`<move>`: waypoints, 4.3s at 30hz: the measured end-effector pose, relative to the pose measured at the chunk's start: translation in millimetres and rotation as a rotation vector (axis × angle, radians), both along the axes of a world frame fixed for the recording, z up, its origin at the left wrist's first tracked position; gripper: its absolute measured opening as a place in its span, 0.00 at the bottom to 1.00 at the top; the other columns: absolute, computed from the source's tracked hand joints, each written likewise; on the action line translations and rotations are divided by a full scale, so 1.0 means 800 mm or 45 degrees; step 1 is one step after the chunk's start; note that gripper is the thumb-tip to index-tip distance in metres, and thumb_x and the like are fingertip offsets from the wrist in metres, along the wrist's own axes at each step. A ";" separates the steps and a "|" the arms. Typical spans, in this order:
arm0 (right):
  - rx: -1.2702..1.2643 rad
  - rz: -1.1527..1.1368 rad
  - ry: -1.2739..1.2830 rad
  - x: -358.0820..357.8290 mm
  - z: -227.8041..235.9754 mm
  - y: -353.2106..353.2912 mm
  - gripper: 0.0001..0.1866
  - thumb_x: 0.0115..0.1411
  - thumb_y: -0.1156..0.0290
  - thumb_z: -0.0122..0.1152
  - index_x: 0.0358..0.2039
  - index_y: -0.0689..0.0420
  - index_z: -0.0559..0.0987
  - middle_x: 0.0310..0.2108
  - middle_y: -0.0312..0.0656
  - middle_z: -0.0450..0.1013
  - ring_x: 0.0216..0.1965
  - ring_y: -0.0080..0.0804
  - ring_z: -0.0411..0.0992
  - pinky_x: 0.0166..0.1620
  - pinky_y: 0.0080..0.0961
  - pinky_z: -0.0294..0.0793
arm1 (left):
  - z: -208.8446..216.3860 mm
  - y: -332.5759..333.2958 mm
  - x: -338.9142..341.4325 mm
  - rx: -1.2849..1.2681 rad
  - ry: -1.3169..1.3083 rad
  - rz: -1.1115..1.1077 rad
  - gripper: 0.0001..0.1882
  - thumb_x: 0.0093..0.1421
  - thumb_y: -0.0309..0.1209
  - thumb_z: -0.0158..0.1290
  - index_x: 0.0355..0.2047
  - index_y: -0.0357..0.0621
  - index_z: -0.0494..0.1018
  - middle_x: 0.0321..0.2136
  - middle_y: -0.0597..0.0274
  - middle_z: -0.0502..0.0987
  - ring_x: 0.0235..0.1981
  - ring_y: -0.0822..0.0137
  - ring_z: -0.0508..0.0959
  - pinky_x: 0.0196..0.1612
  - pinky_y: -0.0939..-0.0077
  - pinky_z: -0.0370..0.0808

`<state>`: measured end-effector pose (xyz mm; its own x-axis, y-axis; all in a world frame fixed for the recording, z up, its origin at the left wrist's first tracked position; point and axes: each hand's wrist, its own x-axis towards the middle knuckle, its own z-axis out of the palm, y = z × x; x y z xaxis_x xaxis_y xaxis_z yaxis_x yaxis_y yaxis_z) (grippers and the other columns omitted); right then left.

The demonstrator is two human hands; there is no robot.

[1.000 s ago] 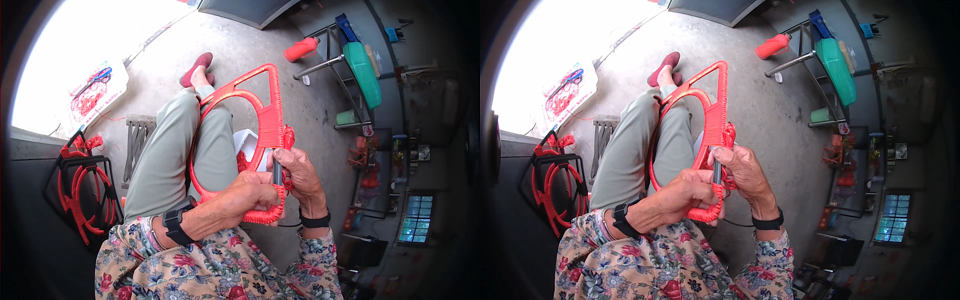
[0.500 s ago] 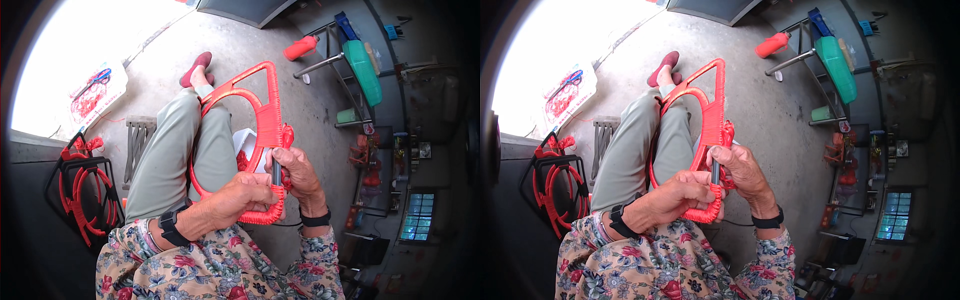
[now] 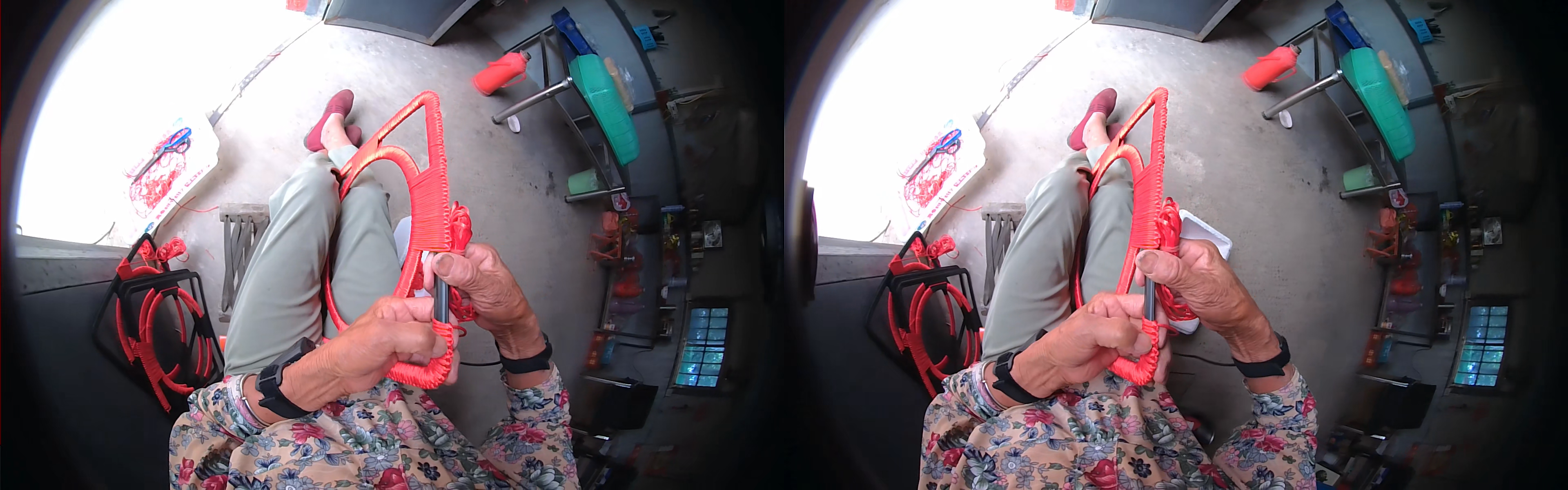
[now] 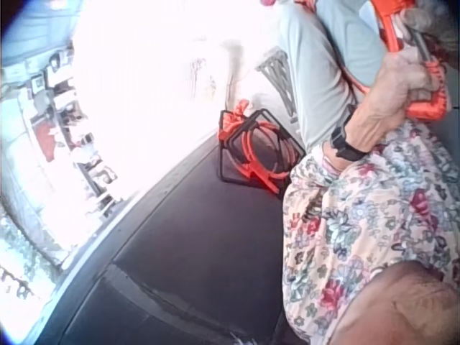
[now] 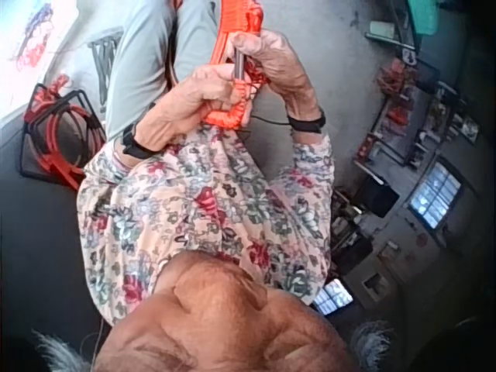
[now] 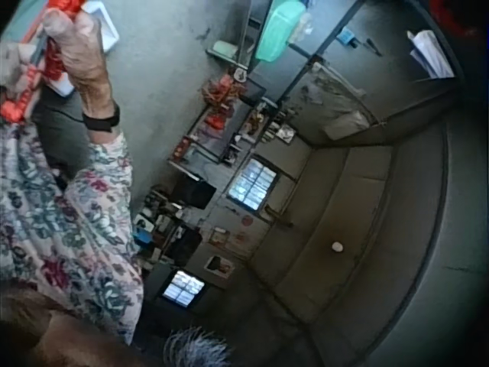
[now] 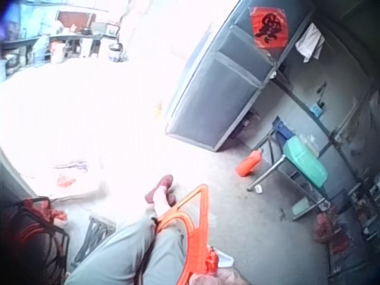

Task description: The person is wrapping a red string around a red plastic frame.

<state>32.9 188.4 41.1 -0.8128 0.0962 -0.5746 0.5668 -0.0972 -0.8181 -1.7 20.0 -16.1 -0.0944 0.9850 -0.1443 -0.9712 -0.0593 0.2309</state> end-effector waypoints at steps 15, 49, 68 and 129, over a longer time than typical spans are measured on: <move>-0.318 0.040 0.141 0.007 -0.008 -0.013 0.17 0.62 0.56 0.57 0.29 0.59 0.75 0.20 0.33 0.71 0.15 0.16 0.66 0.19 0.13 0.64 | 0.002 -0.014 0.005 0.033 -0.012 0.132 0.18 0.66 0.40 0.44 0.40 0.33 0.69 0.28 0.42 0.77 0.28 0.53 0.80 0.33 0.67 0.78; -0.162 -0.509 0.002 0.121 -0.045 0.072 0.22 0.64 0.53 0.53 0.40 0.63 0.74 0.17 0.28 0.62 0.19 0.12 0.61 0.24 0.10 0.62 | -0.071 0.046 0.074 0.081 1.826 0.182 0.17 0.59 0.36 0.53 0.42 0.36 0.70 0.31 0.50 0.76 0.33 0.48 0.77 0.34 0.56 0.72; 0.613 -0.378 -0.059 0.151 -0.019 0.046 0.14 0.61 0.60 0.60 0.29 0.60 0.76 0.21 0.28 0.69 0.22 0.11 0.62 0.25 0.14 0.60 | -0.072 0.075 0.093 -0.038 2.121 0.403 0.19 0.57 0.38 0.56 0.42 0.38 0.70 0.26 0.51 0.75 0.23 0.52 0.76 0.27 0.61 0.72; 0.217 -0.068 0.439 0.114 -0.031 -0.074 0.18 0.57 0.61 0.66 0.41 0.61 0.76 0.30 0.31 0.73 0.31 0.15 0.68 0.35 0.16 0.68 | 0.003 -0.032 0.027 -0.473 0.565 0.397 0.08 0.59 0.25 0.55 0.38 0.34 0.73 0.33 0.62 0.77 0.33 0.76 0.76 0.38 0.82 0.74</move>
<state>124.3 129.6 16.0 -0.9467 0.2140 -0.2406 0.2534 0.0344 -0.9667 20.1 -5.3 -13.9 -0.4961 0.7941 -0.3512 -0.7294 -0.1617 0.6647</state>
